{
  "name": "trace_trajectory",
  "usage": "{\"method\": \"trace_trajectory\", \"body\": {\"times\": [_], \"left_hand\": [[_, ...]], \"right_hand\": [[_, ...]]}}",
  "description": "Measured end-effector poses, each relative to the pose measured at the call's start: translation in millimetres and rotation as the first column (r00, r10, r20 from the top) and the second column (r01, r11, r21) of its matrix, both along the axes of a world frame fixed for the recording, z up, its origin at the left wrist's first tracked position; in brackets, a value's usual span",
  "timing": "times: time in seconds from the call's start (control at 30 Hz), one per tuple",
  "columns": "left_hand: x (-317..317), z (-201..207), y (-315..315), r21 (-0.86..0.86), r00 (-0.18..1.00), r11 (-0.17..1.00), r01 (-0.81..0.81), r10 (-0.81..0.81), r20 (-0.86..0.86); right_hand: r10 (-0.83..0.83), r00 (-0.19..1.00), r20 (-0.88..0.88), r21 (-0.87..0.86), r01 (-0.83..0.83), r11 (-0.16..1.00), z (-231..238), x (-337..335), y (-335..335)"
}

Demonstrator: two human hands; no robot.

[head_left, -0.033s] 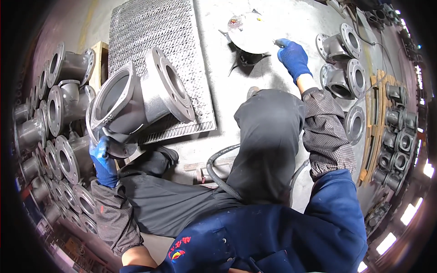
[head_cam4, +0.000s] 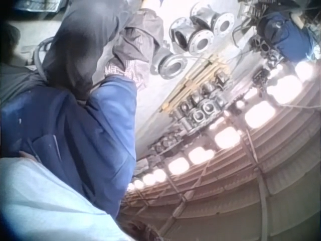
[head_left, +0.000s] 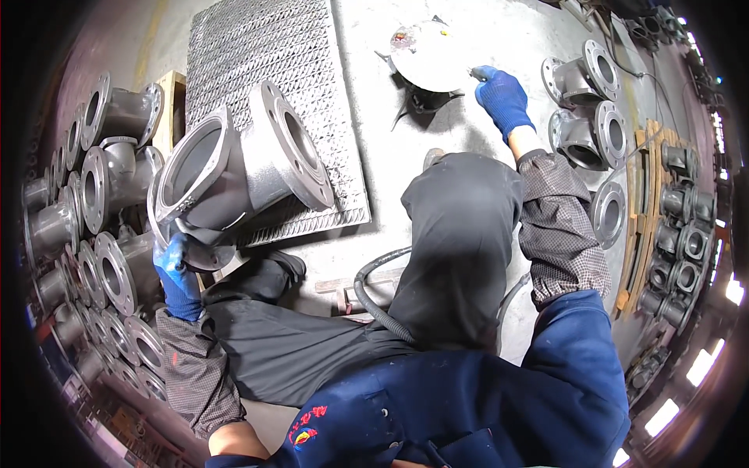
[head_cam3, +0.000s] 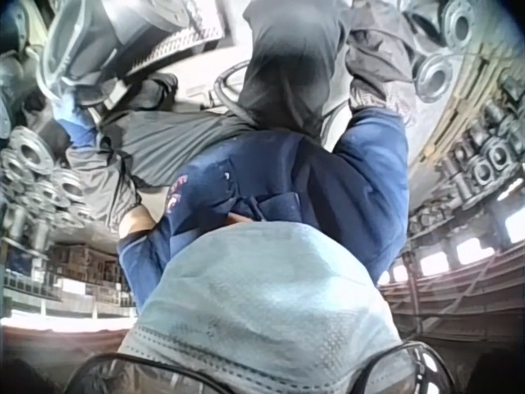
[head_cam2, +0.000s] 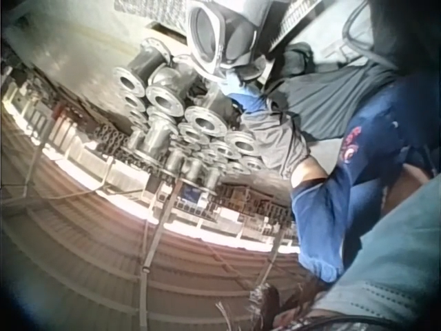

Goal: The person uses a small tool and a cloth to clean the surfaces and edges of several metal pipe T-junction components, moving them between a pallet and the floor.

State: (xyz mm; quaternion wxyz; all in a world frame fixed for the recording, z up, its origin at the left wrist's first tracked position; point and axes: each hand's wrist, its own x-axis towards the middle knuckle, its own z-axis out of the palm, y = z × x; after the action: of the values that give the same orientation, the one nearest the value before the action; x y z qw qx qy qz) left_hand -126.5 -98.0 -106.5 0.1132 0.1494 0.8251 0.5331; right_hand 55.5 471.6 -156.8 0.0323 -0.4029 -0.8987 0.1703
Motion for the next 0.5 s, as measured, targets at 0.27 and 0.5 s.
{"method": "trace_trajectory", "body": {"times": [0.27,0.5], "left_hand": [[3.3,4.9,4.2,-0.029,0.995,0.997,0.067,-0.069,-0.076],[1.7,2.7,0.3,-0.082,0.998,0.997,0.009,-0.014,-0.06]], "right_hand": [[-0.072,0.996,-0.046,-0.284,0.056,0.957,9.2,-4.8,0.6],[-0.135,0.97,-0.2,-0.514,0.014,0.858,20.9,18.3,-23.2]]}}
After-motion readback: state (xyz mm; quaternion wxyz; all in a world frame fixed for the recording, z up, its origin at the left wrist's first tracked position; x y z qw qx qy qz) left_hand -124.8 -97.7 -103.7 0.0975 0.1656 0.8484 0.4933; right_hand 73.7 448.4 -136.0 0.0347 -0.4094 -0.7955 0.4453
